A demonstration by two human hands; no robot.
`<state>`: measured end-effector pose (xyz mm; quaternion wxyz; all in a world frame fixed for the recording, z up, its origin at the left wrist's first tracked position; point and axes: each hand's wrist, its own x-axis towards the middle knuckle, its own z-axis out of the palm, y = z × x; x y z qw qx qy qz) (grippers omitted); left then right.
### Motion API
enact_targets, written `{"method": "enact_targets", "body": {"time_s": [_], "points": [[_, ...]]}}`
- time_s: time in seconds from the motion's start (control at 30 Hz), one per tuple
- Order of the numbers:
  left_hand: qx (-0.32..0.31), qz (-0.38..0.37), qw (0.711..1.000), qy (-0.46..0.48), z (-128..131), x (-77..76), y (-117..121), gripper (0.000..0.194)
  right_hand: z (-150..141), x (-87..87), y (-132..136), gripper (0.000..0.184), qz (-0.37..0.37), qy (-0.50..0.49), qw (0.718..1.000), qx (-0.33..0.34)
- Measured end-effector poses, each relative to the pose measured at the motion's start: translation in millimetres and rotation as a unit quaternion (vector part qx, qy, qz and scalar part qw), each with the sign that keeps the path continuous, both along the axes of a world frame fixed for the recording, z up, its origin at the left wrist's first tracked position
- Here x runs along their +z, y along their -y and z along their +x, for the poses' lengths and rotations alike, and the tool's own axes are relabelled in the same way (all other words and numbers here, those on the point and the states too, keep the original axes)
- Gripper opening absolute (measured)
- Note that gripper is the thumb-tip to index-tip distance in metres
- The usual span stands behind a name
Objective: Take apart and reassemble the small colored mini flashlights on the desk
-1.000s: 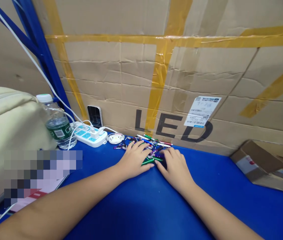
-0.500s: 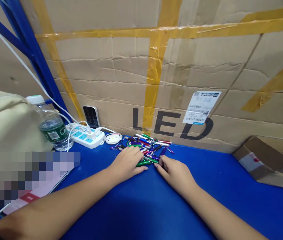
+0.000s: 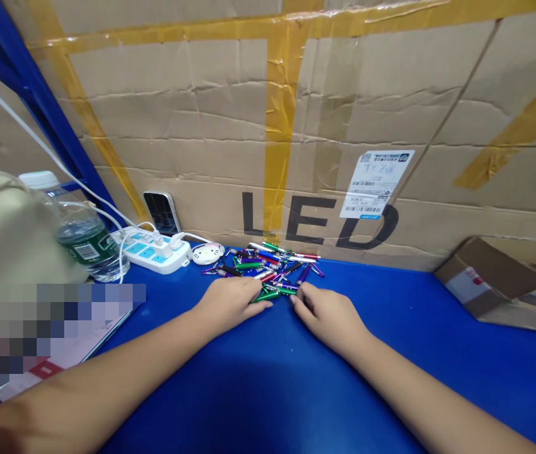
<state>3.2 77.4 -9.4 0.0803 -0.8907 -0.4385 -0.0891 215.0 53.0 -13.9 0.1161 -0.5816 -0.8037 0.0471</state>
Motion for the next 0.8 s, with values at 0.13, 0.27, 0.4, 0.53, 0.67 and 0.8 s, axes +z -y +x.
{"method": "enact_targets", "body": {"time_s": [0.13,0.27,0.4,0.53,0.67,0.8], "points": [[-0.007,0.010,1.000,-0.015,0.3,1.2,0.8,0.042,0.1,-0.1,0.2,0.025,-0.003,0.004,1.000,-0.001],[-0.025,0.022,0.999,-0.016,-0.4,0.7,2.3,0.045,0.4,-0.8,0.4,0.026,-0.004,0.002,1.000,0.006],[-0.038,0.036,0.999,-0.011,-0.4,-0.6,4.3,0.047,2.0,-1.9,0.9,0.027,0.010,-0.004,1.000,0.015],[-0.050,0.041,0.998,-0.003,-0.8,-2.2,5.3,0.048,3.5,-3.0,3.0,0.029,0.022,-0.016,0.999,0.041],[-0.048,0.043,0.998,0.002,-1.7,-2.5,5.4,0.048,3.0,-3.7,5.8,0.031,0.022,-0.020,0.998,0.056],[-0.052,0.053,0.997,0.007,-2.3,-3.2,4.9,0.050,1.9,-4.3,7.6,0.032,0.028,-0.023,0.997,0.066]]}}
